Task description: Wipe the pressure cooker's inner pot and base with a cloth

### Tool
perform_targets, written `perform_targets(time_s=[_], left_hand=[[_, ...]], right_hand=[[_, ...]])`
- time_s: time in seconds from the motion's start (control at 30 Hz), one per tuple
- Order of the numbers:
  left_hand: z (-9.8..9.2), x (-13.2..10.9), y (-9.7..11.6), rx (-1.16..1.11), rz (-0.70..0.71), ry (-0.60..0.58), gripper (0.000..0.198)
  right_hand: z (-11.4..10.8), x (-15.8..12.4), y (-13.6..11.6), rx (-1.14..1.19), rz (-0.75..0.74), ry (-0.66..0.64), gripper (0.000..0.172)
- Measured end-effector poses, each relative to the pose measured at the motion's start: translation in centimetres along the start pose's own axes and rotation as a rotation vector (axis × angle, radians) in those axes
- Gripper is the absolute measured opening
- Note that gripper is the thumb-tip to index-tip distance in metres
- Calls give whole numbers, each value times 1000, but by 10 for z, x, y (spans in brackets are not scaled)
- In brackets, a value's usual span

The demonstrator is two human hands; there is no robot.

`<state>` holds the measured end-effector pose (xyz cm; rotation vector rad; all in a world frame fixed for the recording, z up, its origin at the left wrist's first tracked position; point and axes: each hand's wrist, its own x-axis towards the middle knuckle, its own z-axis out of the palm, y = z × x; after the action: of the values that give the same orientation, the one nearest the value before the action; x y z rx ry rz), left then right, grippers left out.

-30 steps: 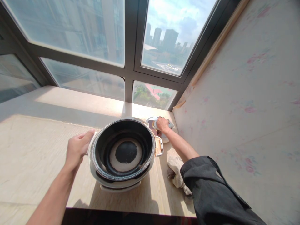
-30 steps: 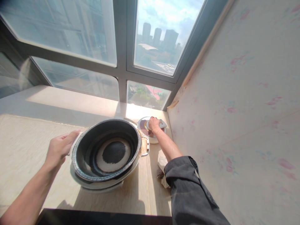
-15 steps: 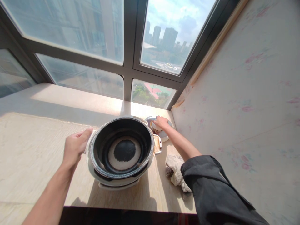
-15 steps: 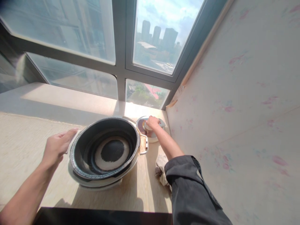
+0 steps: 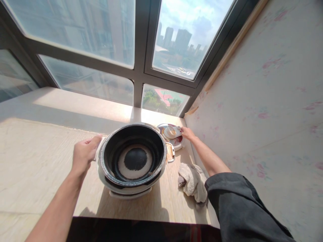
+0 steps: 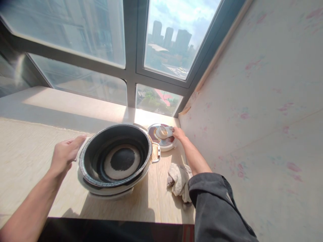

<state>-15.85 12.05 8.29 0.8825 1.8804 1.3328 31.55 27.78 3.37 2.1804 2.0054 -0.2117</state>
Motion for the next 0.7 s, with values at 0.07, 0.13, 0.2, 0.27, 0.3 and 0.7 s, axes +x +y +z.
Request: perform_targets(time_s=[0.07, 0.13, 0.2, 0.27, 0.3, 0.7], left_hand=[[0, 1, -1, 5, -2, 1, 42], [0, 2, -3, 9, -2, 2, 43], [0, 3, -5, 17, -1, 1, 44], [0, 4, -6, 26, -2, -2, 45], [0, 4, -6, 29, 0, -1, 45], [0, 1, -4, 48, 43, -4, 44]], right_hand=[[4, -6, 2, -21, -38, 7, 50], [7, -10, 0, -48, -59, 1, 55], [8, -13, -3, -71, -72, -16, 62], [8, -14, -6, -82, -86, -34, 73], [8, -14, -7, -83, -93, -40, 78], [32, -44, -11, 111, -89, 58, 67]])
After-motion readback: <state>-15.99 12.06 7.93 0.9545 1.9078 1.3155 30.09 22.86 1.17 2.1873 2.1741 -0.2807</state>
